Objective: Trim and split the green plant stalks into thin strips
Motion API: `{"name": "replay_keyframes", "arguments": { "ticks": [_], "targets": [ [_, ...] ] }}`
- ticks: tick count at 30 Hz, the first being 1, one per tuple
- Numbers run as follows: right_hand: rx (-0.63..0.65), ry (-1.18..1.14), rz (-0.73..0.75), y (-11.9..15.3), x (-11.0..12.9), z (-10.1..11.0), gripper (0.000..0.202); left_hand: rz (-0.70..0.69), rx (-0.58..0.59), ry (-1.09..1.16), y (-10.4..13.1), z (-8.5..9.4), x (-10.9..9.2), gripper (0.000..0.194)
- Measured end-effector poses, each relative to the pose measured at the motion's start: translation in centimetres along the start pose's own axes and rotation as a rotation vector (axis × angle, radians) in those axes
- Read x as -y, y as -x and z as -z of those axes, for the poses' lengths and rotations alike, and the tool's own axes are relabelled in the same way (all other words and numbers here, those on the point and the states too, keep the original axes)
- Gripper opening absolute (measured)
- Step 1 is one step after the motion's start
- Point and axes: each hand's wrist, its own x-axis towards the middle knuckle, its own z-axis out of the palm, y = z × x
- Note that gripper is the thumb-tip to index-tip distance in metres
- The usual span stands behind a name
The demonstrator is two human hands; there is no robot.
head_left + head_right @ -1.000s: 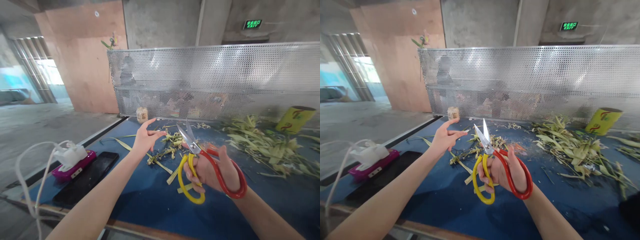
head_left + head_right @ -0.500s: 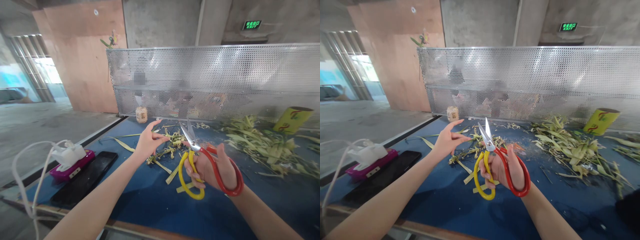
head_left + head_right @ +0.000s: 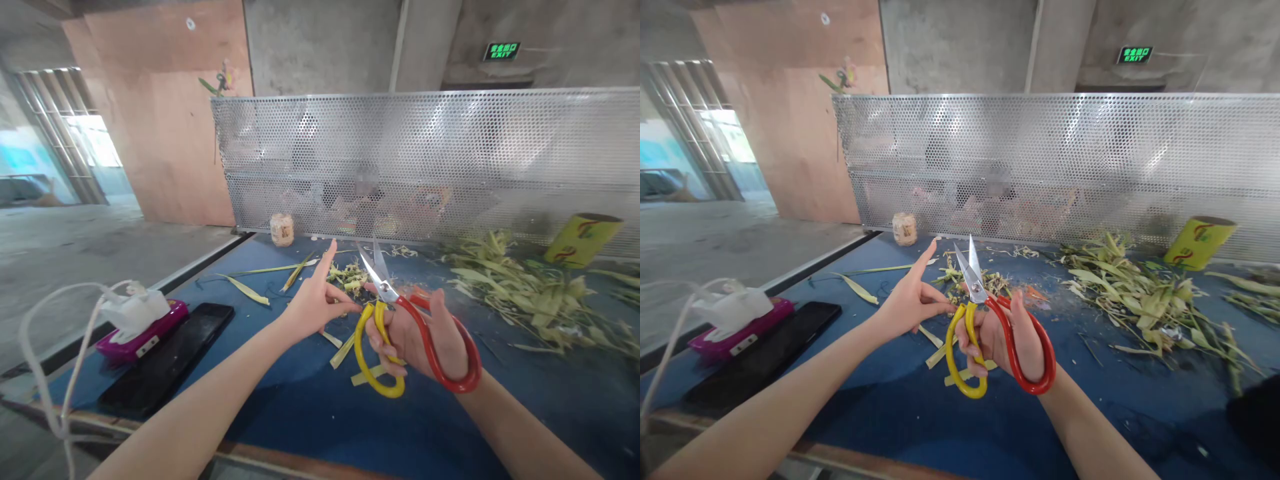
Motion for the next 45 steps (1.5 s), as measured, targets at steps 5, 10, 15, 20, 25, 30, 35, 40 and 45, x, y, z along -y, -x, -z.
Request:
{"name": "replay_keyframes", "arguments": {
  "ticks": [5,10,15,20,25,30,35,40,45],
  "targets": [
    [-0.037,0.077,-0.052,0.1,0.4,-0.2,0.081,0.008,-0.052,-0.027,-0.2,0.4,0.1,0.102],
    [-0.017,0.067,-0.032,0.1,0.3,-0.3,0.081,-0.001,-0.135,-0.045,-0.4,0.9,0.3,0.101],
    [0.015,0.016,-0.041,0.0,-0.1,-0.7,0.071,-0.004,-0.259,-0.003,-1.2,2.2,1.1,0.102],
    [0.077,0.034,-0.051,0.1,-0.3,-0.6,0.069,-0.006,-0.343,0.014,-1.4,2.8,1.6,0.101],
    [0.041,0.074,-0.035,0.0,0.0,-0.6,0.068,-0.015,-0.251,-0.033,-0.8,2.1,1.1,0.098],
    [0.014,0.091,-0.009,0.0,-0.3,-0.5,0.071,0.040,-0.199,-0.035,-0.7,1.9,0.8,0.098],
    [-0.157,0.206,0.076,0.9,0.2,-1.0,0.089,0.047,-0.205,-0.076,-1.1,2.1,1.9,0.098],
    [-0.392,0.277,0.330,1.7,2.6,-1.6,0.096,0.062,-0.229,-0.024,-1.6,2.6,2.8,0.099],
    [-0.446,0.230,0.254,0.9,1.9,-0.4,0.080,0.062,-0.156,-0.025,-1.5,2.3,2.1,0.099]
  ]
}}
